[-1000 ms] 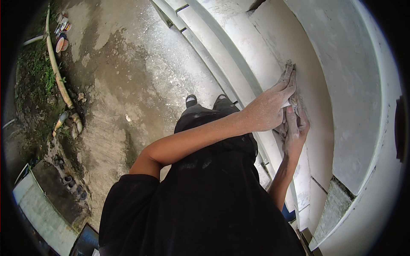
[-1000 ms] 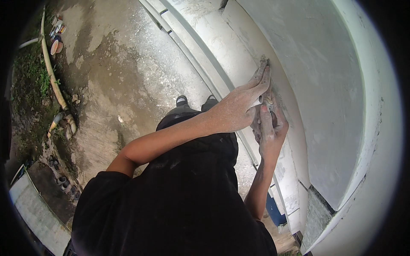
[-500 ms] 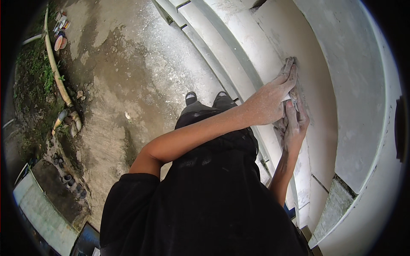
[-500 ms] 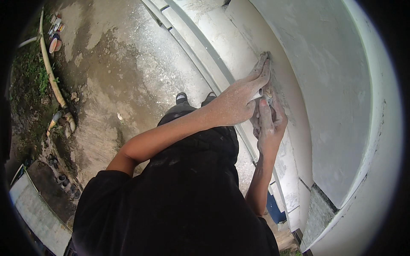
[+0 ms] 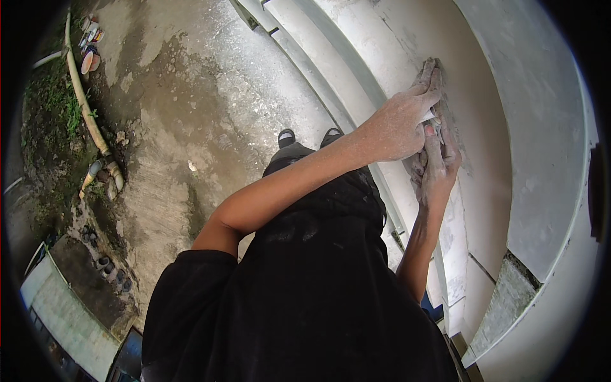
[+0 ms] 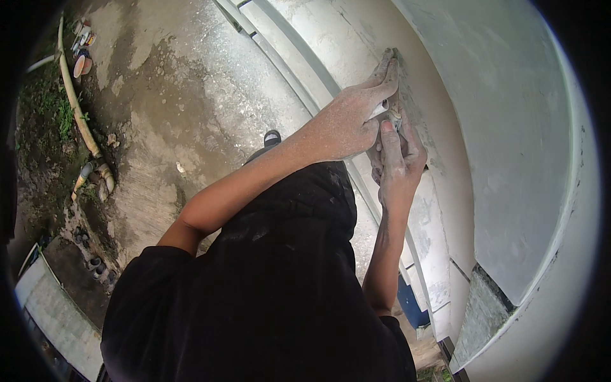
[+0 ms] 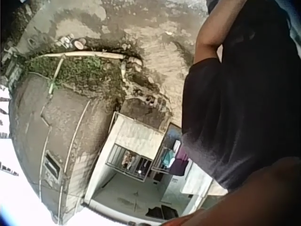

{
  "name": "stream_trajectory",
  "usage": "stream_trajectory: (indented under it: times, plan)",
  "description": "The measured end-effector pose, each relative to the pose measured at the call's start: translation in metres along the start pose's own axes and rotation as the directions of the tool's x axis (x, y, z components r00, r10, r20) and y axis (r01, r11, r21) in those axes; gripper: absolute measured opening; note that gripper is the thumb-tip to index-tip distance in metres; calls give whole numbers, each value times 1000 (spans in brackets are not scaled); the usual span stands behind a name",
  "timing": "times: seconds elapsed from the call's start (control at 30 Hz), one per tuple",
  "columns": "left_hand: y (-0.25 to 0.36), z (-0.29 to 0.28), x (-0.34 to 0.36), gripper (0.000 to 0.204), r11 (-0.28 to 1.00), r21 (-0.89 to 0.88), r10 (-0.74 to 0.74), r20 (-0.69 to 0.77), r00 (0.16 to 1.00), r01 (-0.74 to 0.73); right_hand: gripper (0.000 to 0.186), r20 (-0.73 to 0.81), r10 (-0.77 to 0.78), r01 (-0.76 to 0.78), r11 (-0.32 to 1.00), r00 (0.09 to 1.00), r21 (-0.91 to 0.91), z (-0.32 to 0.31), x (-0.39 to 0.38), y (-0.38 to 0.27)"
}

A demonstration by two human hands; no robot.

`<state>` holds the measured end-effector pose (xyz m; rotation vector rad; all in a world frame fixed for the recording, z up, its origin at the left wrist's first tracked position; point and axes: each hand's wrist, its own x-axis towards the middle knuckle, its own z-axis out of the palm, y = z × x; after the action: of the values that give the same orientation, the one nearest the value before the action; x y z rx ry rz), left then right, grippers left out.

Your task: Applying putty or plaster to a wall ledge using a spatula.

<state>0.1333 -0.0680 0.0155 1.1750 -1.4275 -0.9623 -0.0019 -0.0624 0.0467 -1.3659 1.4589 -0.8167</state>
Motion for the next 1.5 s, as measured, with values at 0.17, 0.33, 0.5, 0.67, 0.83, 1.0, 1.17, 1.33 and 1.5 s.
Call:
stream_trajectory:
  times: [0.17,0.33,0.5,0.67,0.83,1.0,1.17,1.33,1.5]
  plan:
    - [7,10,-6,63,999,6,-49,29,998,48,45,60,-84,81,995,995,53,-13,3,7]
    - [-6,16,-11,69,997,17,80,-58,995,-79,48,34,-23,24,999,999,-26,-13,4,19]
    - [-2,9,1,71,997,-53,-58,24,998,59,52,32,-155,158,981,987,-113,-2,8,13]
    - [-3,26,-8,65,987,44,162,-233,959,-156,51,63,-168,175,975,984,-136,-13,-2,3]
    - [-3,-16,13,65,997,-72,-14,-52,999,10,47,99,-320,334,917,942,-219,14,26,-1]
    - [-4,18,-7,61,992,5,125,-150,981,-126,46,66,-185,191,976,981,-108,-6,-4,-10]
    - [14,-1,-8,65,992,-106,-63,40,997,67,43,36,-267,269,951,963,-155,-4,-4,2]
    - [-6,4,5,62,998,-21,59,-61,996,-60,41,-1,-210,207,962,978,-176,4,2,-5]
    - [0,15,-6,68,997,13,79,-56,995,-79,47,7,-255,254,963,967,-84,-1,-14,-1]
